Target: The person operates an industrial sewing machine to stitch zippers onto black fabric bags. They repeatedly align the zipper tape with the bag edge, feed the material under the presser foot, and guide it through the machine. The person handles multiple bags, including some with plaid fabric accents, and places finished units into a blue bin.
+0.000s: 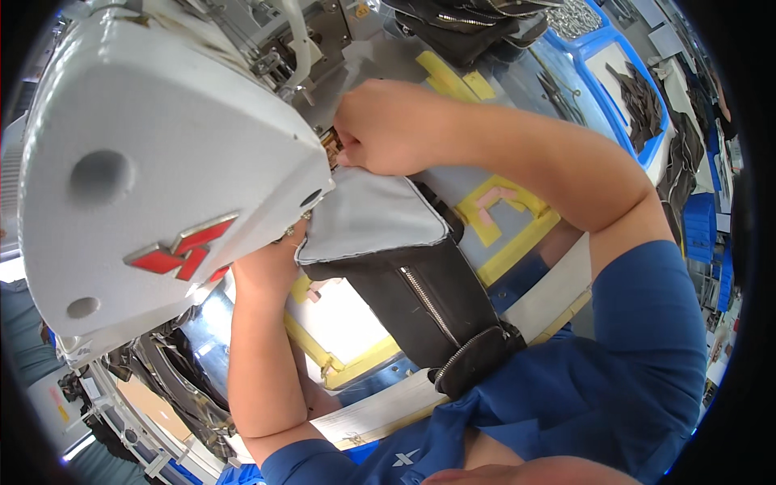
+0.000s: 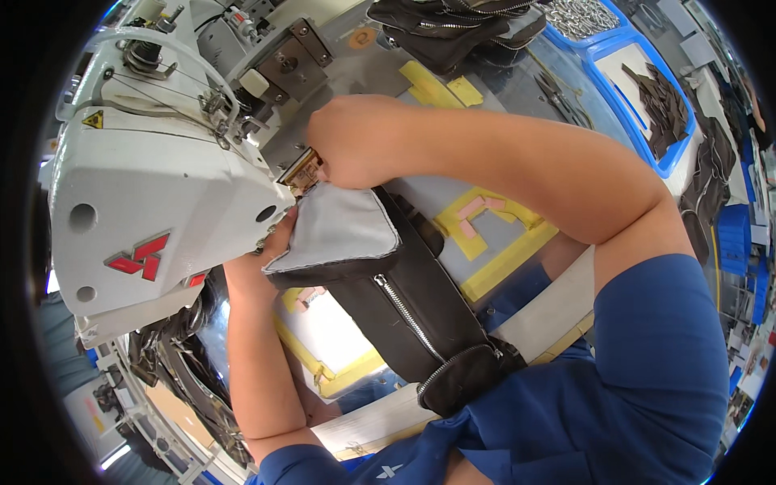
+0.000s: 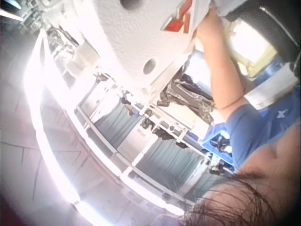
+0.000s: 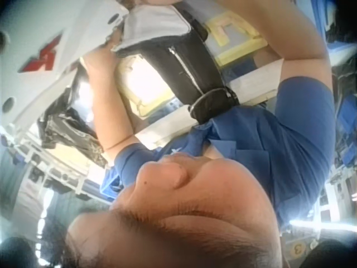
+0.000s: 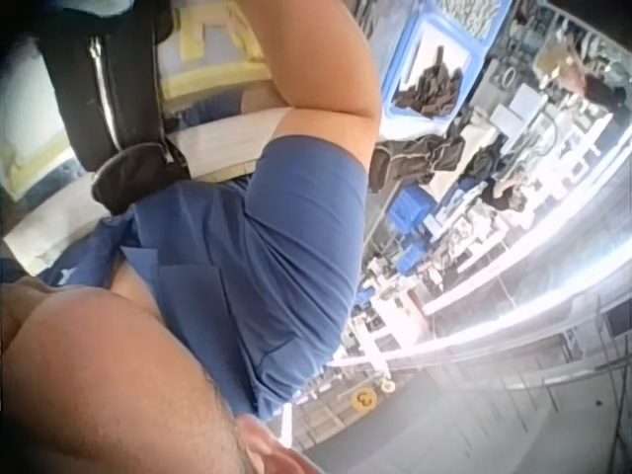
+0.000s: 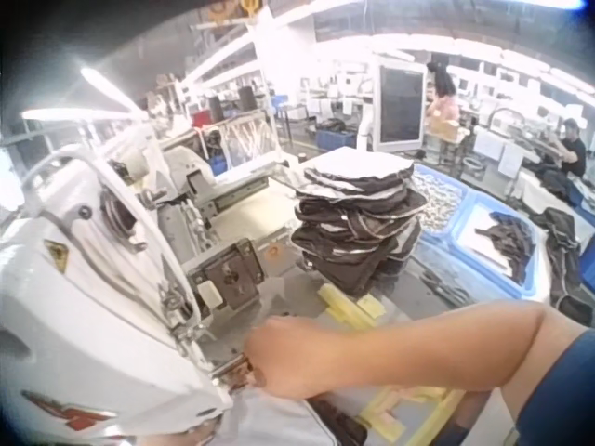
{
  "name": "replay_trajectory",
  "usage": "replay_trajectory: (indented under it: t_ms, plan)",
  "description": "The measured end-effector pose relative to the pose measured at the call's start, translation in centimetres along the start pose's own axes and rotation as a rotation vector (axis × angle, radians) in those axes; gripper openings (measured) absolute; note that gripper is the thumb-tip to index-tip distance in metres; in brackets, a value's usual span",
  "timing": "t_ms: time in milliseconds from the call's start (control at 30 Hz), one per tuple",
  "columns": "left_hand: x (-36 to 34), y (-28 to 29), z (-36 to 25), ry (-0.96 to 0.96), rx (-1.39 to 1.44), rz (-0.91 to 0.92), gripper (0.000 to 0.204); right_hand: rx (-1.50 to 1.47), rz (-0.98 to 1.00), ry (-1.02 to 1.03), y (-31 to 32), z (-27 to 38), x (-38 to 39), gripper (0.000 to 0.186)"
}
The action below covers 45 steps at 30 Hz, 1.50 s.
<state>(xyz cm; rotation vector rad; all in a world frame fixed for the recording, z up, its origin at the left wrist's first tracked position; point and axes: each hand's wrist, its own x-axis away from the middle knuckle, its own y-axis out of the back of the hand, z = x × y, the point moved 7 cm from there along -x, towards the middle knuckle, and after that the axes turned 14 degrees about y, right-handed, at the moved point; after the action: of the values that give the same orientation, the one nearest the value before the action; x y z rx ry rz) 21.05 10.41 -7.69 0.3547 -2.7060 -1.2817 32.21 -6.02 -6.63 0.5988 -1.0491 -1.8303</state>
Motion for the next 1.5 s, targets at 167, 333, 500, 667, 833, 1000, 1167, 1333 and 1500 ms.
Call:
replay_trajectory:
  t_ms: [167,333,500,667,833,1000,1167,1333,1500]
  plan:
    - [0.3,0.1,-0.6,-0.151,-0.125,-0.046,0.026,-0.033,0.011,-0.019,0.2,0.0,0.3,0.026]
    - [0.0,-0.2,0.3,-0.051,0.070,-0.048,0.024,-0.023,0.027,-0.024,0.0,-0.1,0.2,0.026]
    - [0.3,-0.2,-0.2,-0.154,0.060,-0.105,0.022,-0.034,0.022,-0.044,0.3,-0.1,0.5,0.026]
    - [0.4,-0.1,-0.1,-0.073,0.054,-0.055,0.022,-0.035,0.017,-0.062,0.1,-0.4,0.7,0.027]
    - [1.0,0.5,0.2,-0.131,-0.184,-0.068,0.018,-0.009,0.003,-0.011,-0.3,0.2,-0.2,0.029]
    - [3.6,2.7,-3.3,0.050,-0.554,0.050,0.021,-0.061,-0.042,-0.038,-0.4,-0.4,0.1,0.025]
    - [7.7,4.9,-9.9,-0.216,-0.425,0.019,0.046,-0.195,-0.079,0.025,0.1,-0.4,1.0,0.026]
    - [6.9,1.8,-9.4,-0.411,-0.196,0.123,0.045,-0.093,-0.036,0.034,0.2,-0.1,1.1,0.025]
    - [6.2,-0.6,-8.6,-0.321,-0.198,0.274,0.047,0.040,-0.046,0.081,-0.1,0.1,1.1,0.026]
